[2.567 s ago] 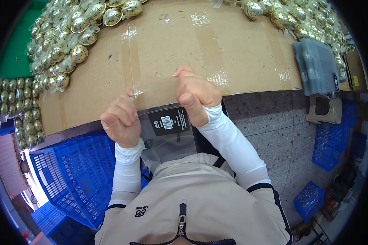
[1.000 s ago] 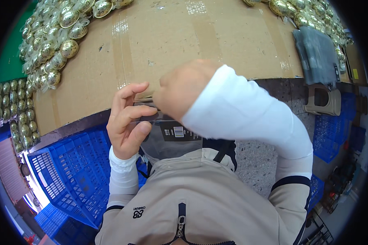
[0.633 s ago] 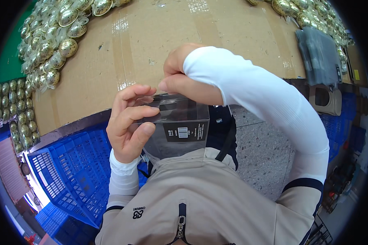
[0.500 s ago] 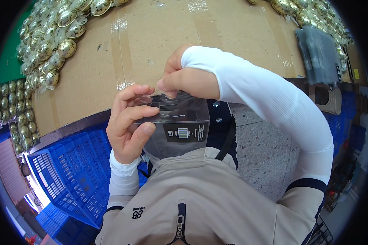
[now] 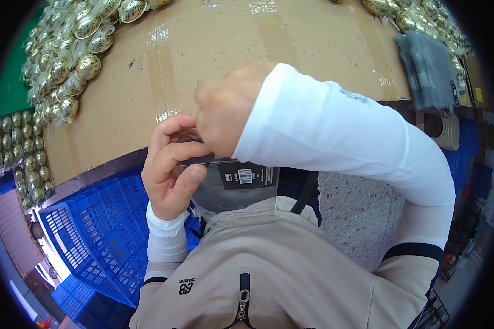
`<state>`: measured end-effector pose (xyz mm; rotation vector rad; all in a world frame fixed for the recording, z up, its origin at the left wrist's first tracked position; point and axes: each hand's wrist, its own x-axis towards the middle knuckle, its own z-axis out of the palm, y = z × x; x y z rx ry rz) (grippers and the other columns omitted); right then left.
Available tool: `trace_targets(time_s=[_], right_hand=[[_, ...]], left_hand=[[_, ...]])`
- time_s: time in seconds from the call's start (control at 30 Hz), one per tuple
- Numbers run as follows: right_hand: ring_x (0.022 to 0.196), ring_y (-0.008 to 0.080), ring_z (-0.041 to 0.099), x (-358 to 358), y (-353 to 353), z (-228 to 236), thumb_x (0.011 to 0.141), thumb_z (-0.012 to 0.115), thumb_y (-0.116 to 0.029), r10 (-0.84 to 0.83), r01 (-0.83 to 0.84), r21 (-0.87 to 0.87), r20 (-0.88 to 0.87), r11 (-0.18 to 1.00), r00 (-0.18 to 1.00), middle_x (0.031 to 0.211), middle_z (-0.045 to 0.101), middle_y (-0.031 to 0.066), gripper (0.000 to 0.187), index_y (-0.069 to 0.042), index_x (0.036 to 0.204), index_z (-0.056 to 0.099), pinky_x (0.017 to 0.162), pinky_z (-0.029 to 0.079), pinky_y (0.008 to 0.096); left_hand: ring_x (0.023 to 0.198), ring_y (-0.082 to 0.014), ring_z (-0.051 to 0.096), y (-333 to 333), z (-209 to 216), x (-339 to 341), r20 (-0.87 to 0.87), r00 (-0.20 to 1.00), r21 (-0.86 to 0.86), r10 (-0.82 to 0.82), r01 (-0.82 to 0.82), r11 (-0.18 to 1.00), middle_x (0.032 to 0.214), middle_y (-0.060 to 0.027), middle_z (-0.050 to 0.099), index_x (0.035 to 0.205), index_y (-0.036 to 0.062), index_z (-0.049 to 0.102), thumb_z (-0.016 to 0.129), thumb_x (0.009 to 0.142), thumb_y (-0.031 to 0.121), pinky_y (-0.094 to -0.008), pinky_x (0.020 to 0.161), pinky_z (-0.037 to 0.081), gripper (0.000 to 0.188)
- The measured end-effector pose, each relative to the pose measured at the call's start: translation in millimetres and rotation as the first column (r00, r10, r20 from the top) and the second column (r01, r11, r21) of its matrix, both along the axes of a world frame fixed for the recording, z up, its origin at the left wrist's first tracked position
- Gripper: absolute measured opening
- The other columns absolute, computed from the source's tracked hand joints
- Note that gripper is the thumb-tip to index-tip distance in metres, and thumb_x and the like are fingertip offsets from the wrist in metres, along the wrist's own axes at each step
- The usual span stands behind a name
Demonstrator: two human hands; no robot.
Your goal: Manually packing gold Christmas ornaments into clear plastic bags and then into cardboard boxes.
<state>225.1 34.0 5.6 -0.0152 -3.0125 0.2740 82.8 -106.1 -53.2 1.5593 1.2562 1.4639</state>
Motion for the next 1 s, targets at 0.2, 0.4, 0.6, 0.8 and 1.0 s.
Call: trace_targets(time_s=[0.2, 0.4, 0.6, 0.8, 1.0], right_hand=[[0.058, 0.0243, 0.054, -2.3, -7.5, -0.5, 0.064, 0.06, -0.012, -0.118, 0.116, -0.042, -0.041, 0.992, 0.992, 0.069, 0.045, 0.0091, 0.013, -0.002, 0.066, 0.052, 0.049, 0.045, 0.0339], [0.067, 0.025, 0.054, -3.9, 13.6, 23.7, 0.077, 0.063, -0.015, -0.29, 0.551, -0.542, 0.494, 0.635, 0.82, 0.076, 0.053, 0.0112, 0.02, 0.001, 0.071, 0.055, 0.06, 0.042, 0.0336], [0.069, 0.0246, 0.053, -0.8, 17.5, 9.9, 0.081, 0.059, -0.018, -0.287, 0.54, -0.585, 0.472, 0.605, 0.833, 0.075, 0.054, 0.0111, 0.021, 0.002, 0.073, 0.056, 0.063, 0.042, 0.0333], [0.067, 0.0199, 0.053, 0.3, 16.8, 7.3, 0.084, 0.054, -0.021, -0.237, 0.48, -0.629, 0.432, 0.612, 0.87, 0.072, 0.055, 0.0087, 0.025, 0.0, 0.071, 0.058, 0.062, 0.041, 0.0296], [0.069, 0.0163, 0.053, 0.8, 14.6, 3.8, 0.085, 0.054, -0.022, -0.226, 0.702, -0.679, 0.665, 0.212, 0.712, 0.078, 0.059, 0.0071, 0.026, -0.001, 0.073, 0.061, 0.063, 0.041, 0.0268]], left_hand=[[0.101, -0.0264, 0.049, -5.0, -2.3, -6.0, -0.019, 1.0, 0.002, -0.003, 0.003, 1.0, 0.119, -0.0211, 0.045, 0.095, -0.0012, 0.062, 0.067, 0.078, 0.012, -0.035, 0.085, 0.041, 0.022], [0.105, -0.0279, 0.049, -6.1, 1.2, -1.8, -0.021, 0.999, 0.024, 0.034, -0.034, 0.999, 0.12, -0.0206, 0.044, 0.099, -0.0003, 0.062, 0.067, 0.077, 0.011, -0.0348, 0.086, 0.041, 0.025], [0.106, -0.0283, 0.049, -6.3, -3.5, -2.5, -0.022, 0.999, 0.034, 0.024, -0.023, 0.999, 0.121, -0.0209, 0.043, 0.1, -0.0004, 0.061, 0.068, 0.077, 0.012, -0.0344, 0.086, 0.041, 0.026], [0.106, -0.028, 0.049, -5.2, -2.2, 0.9, -0.018, 1.0, 0.035, 0.022, -0.021, 0.999, 0.121, -0.0211, 0.043, 0.101, 0.0, 0.061, 0.068, 0.077, 0.012, -0.0346, 0.086, 0.04, 0.028], [0.104, -0.0269, 0.05, -6.5, -2.7, 1.4, -0.057, 0.998, 0.044, 0.035, -0.032, 0.999, 0.121, -0.0209, 0.043, 0.101, -0.001, 0.061, 0.068, 0.077, 0.013, -0.0345, 0.086, 0.041, 0.028]])
